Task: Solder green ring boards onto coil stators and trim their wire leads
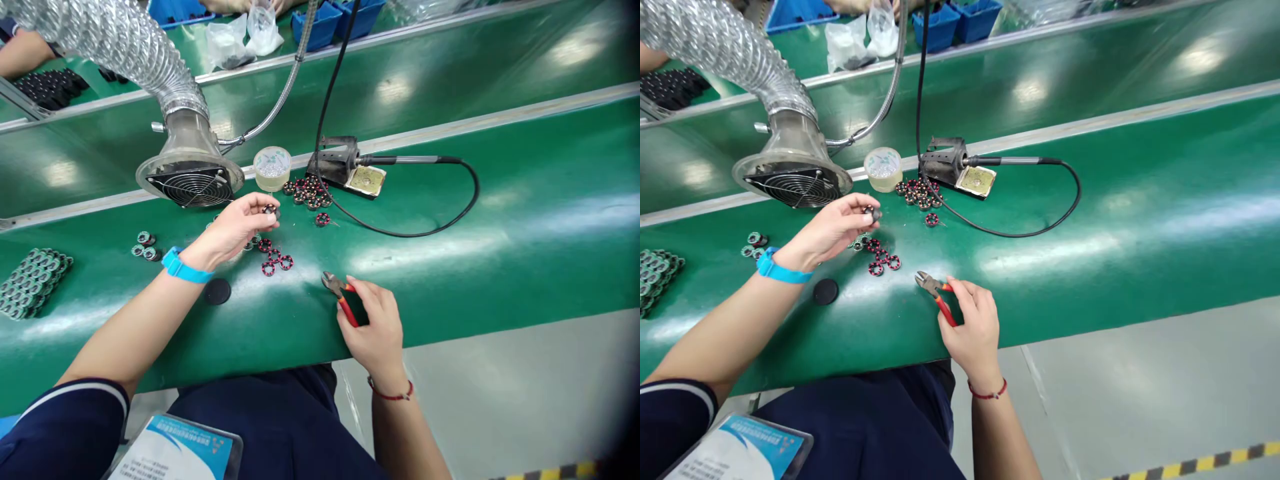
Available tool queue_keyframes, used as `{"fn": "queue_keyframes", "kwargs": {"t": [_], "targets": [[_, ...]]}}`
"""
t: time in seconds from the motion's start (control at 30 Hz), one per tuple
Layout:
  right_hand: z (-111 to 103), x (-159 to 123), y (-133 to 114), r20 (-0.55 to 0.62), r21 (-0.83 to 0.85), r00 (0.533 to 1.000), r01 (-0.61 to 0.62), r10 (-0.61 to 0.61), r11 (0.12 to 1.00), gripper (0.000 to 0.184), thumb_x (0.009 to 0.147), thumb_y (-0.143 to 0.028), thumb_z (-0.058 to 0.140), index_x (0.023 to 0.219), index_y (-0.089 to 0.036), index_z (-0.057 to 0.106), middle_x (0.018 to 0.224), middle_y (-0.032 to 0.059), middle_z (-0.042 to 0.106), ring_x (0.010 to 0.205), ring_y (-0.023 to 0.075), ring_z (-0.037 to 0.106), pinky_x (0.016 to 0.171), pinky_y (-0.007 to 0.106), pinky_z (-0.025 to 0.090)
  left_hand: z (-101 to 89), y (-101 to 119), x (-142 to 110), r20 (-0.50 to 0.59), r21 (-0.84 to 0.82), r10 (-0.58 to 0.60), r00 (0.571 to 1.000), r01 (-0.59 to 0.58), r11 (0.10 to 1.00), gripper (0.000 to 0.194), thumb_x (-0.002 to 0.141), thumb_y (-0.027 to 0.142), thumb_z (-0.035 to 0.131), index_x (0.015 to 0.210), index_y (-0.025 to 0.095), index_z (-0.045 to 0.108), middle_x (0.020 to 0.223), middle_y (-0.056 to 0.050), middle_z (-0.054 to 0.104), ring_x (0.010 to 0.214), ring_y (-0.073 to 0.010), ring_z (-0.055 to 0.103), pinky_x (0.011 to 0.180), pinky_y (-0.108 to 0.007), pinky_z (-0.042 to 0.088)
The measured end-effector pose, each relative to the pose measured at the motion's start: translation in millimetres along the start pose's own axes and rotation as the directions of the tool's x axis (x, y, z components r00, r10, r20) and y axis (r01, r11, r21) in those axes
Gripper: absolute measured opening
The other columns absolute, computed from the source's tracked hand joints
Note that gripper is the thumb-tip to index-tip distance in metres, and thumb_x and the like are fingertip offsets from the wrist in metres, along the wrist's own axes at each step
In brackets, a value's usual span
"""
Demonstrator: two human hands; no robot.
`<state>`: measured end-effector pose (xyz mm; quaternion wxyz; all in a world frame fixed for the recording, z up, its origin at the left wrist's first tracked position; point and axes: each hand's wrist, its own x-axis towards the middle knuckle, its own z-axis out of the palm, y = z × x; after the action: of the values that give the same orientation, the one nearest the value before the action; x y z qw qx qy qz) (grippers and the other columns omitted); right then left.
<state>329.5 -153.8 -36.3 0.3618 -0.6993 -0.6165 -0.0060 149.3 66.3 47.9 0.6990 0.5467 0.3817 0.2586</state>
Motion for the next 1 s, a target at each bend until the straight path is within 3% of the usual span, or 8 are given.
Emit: {"fn": "queue_keyframes", "kwargs": {"t": [0.1,0.23,0.37,0.5,0.63,0.8,1.0], "targets": [[-1.0,0.2,-0.6,0.010,-0.001,1.000,-0.009,0.009,1.000,0.057,0.079,-0.014,0.062,0.134,-0.025,0.052,0.106,0.0096,0.067,0.096,0.0267,0.062,0.081,0.046,0.056,-8.5,-3.4,-39.5,0.048,-0.259,-0.121,0.991,0.130,0.957,0.023,0.072,0.020,0.075,0.092,0.012,0.065,0.078,0.001,0.059,0.065,-0.0060,0.055,0.062,-0.020,0.043],[-6.1,5.5,-12.2,0.007,0.082,0.996,-0.084,0.084,0.993,0.048,0.082,-0.016,0.062,0.128,-0.026,0.057,0.104,0.0078,0.069,0.096,0.0258,0.064,0.083,0.046,0.056,-5.7,-14.5,-81.2,0.095,-0.373,-0.231,0.968,0.250,0.893,0.017,0.083,0.028,0.068,0.090,0.013,0.063,0.078,-0.001,0.060,0.066,-0.0080,0.056,0.061,-0.021,0.044],[-10.4,16.1,-39.7,0.103,0.182,0.989,-0.124,0.106,0.975,0.040,0.083,-0.016,0.061,0.122,-0.024,0.058,0.103,0.0074,0.068,0.092,0.0229,0.065,0.081,0.041,0.057,-0.7,-21.0,-104.8,0.097,-0.446,-0.267,0.959,0.282,0.850,0.009,0.088,0.024,0.060,0.088,0.015,0.057,0.079,0.000,0.060,0.063,-0.0070,0.056,0.056,-0.020,0.042],[-5.5,24.0,-68.8,0.210,0.265,0.975,-0.129,0.073,0.956,0.040,0.084,-0.016,0.060,0.123,-0.025,0.057,0.104,0.0063,0.067,0.094,0.0225,0.064,0.081,0.040,0.056,1.4,-23.6,-117.8,0.024,-0.394,-0.269,0.963,0.256,0.882,0.008,0.091,0.021,0.054,0.085,0.015,0.053,0.071,0.003,0.056,0.056,-0.0047,0.049,0.051,-0.018,0.036],[3.1,28.2,-87.3,0.265,0.319,0.964,-0.121,0.034,0.940,0.042,0.084,-0.015,0.058,0.125,-0.026,0.056,0.106,0.0059,0.067,0.094,0.0212,0.064,0.080,0.038,0.056,-3.3,-23.4,-128.2,0.021,-0.298,-0.241,0.970,0.236,0.925,0.014,0.094,0.028,0.053,0.087,0.016,0.053,0.074,0.004,0.054,0.056,-0.0036,0.045,0.051,-0.018,0.033],[7.3,32.5,-93.3,0.340,0.304,0.940,-0.104,-0.006,0.947,0.044,0.083,-0.016,0.059,0.125,-0.027,0.056,0.107,0.0058,0.067,0.095,0.0215,0.065,0.082,0.039,0.056,-15.0,-16.2,-138.9,0.050,-0.163,-0.198,0.979,0.203,0.965,0.020,0.097,0.035,0.052,0.089,0.017,0.054,0.078,0.004,0.052,0.056,-0.0025,0.039,0.051,-0.018,0.028],[8.1,34.9,-92.9,0.394,0.295,0.917,-0.059,-0.065,0.954,0.045,0.082,-0.015,0.058,0.126,-0.028,0.056,0.107,0.0054,0.068,0.100,0.0226,0.065,0.087,0.041,0.055,-23.2,-10.0,-146.4,0.083,-0.010,-0.152,0.985,0.153,0.988,0.019,0.098,0.031,0.049,0.089,0.016,0.059,0.076,0.004,0.051,0.057,-0.0043,0.037,0.053,-0.021,0.029]]}}
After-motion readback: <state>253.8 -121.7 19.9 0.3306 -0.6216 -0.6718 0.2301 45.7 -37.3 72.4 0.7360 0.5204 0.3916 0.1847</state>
